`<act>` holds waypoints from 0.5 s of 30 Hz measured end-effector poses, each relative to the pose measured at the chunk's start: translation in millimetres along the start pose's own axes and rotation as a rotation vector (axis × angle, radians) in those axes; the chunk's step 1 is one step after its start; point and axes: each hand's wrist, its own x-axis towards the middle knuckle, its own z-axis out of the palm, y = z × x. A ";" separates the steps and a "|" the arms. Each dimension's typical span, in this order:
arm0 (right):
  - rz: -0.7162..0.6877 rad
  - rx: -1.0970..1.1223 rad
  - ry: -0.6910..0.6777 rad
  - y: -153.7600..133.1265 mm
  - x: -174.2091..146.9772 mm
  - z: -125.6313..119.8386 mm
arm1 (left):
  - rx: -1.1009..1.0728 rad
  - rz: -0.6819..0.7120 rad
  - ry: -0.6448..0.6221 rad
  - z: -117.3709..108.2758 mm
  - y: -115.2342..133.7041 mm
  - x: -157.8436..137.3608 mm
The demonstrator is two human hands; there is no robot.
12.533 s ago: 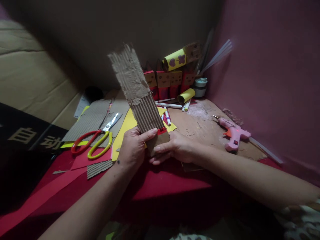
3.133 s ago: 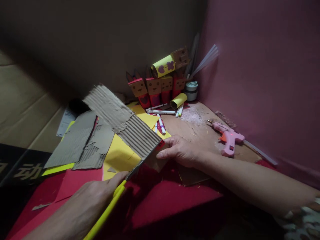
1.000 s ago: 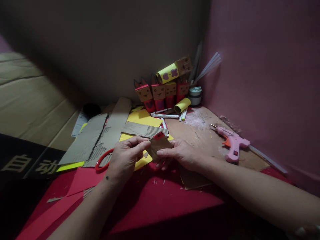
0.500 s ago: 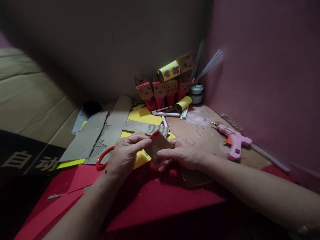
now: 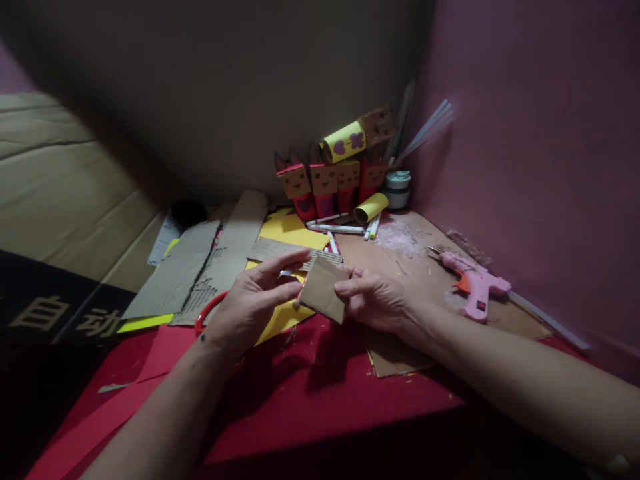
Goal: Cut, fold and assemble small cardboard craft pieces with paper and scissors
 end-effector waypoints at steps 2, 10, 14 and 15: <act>-0.089 -0.040 0.057 0.4 1.1 0.0 | -0.066 -0.059 0.028 -1.3 -1.8 1.6; -0.314 -0.293 0.216 8.1 -0.9 -0.1 | 0.354 -0.009 0.093 10.4 2.2 -3.7; -0.354 -0.411 0.156 2.2 -6.6 7.5 | 0.545 0.174 0.044 12.5 3.7 -7.5; -0.351 -0.446 0.148 0.9 -7.9 8.8 | 0.596 0.221 0.022 12.8 3.4 -8.6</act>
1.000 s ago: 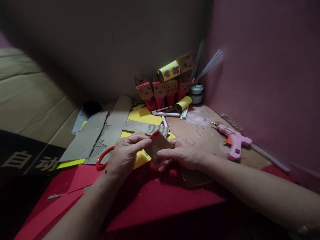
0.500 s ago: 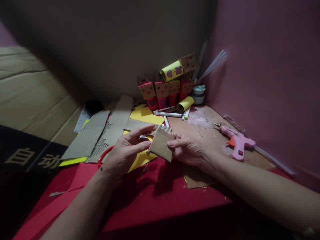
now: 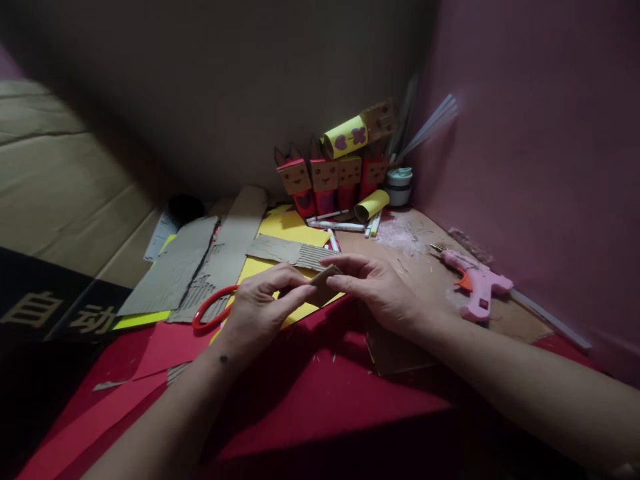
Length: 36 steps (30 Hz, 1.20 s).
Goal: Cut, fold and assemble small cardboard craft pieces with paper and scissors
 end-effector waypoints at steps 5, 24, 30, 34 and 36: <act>0.005 -0.005 -0.005 2.7 -2.0 -1.1 | 0.114 0.059 -0.008 2.2 1.2 -2.9; 0.144 0.014 -0.087 7.5 -0.7 -1.2 | -0.230 -0.287 -0.020 0.5 1.1 -1.8; 0.237 0.188 0.027 9.9 0.6 2.3 | -0.483 -0.529 -0.135 8.4 5.0 2.0; 0.299 0.243 0.085 10.3 2.1 3.4 | -0.372 -0.574 -0.134 11.9 5.1 4.1; 0.293 0.256 0.108 10.9 3.1 2.0 | -0.296 -0.612 -0.161 11.8 4.7 4.2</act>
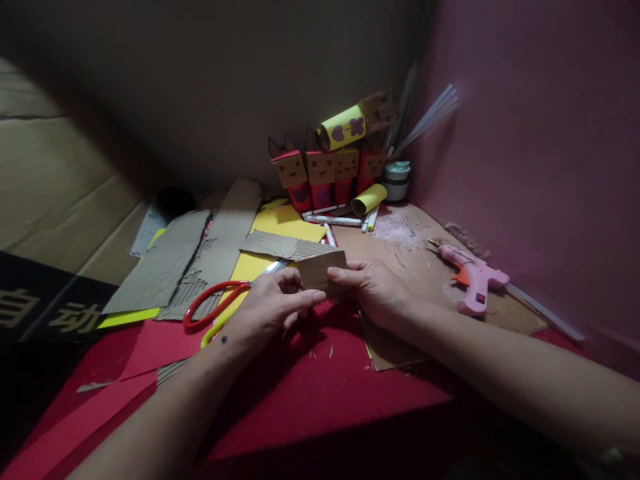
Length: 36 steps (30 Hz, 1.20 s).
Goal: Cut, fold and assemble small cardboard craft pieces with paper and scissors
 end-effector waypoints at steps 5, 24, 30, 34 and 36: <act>0.000 -0.046 0.032 2.1 3.7 -6.0 | 0.102 -0.044 -0.070 0.9 -0.5 0.1; -0.004 0.029 -0.102 10.7 -1.0 5.8 | -0.129 0.035 0.053 28.0 -7.8 -2.5; -0.088 0.038 -0.027 5.8 2.6 2.2 | -0.081 0.026 -0.011 17.2 -11.7 0.5; -0.205 -0.006 0.013 2.1 4.2 -2.5 | -0.041 0.000 -0.033 11.6 -11.0 0.3; -0.222 -0.056 -0.010 0.1 2.8 -3.9 | -0.027 -0.013 -0.102 7.6 -8.4 -0.4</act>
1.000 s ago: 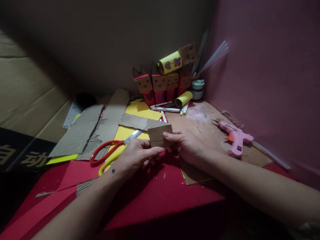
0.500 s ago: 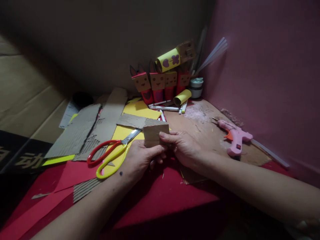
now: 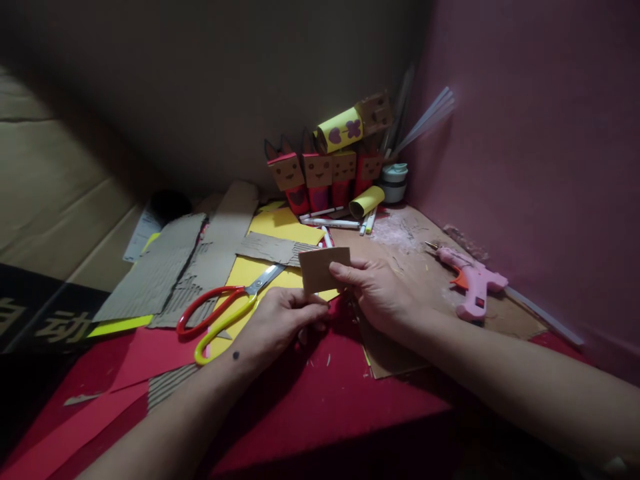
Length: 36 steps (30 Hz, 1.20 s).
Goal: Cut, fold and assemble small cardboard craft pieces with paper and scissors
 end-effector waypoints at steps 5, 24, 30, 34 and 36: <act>-0.078 -0.134 -0.127 -6.9 -6.7 2.7 | -0.084 0.216 0.065 -10.3 7.1 -3.9; 0.099 -0.118 -0.172 -7.0 -11.2 1.7 | -0.106 0.328 0.154 -12.3 11.9 -16.3; 0.271 0.007 -0.114 -4.8 -5.1 -1.5 | 0.747 0.309 0.486 -87.1 -7.2 -28.7; 0.337 0.055 -0.066 -4.7 -4.6 -0.1 | 0.942 0.306 0.440 -105.6 -24.0 -27.5; 0.373 0.064 -0.058 -5.5 -4.8 0.7 | 0.971 0.286 0.435 -105.8 -27.1 -26.2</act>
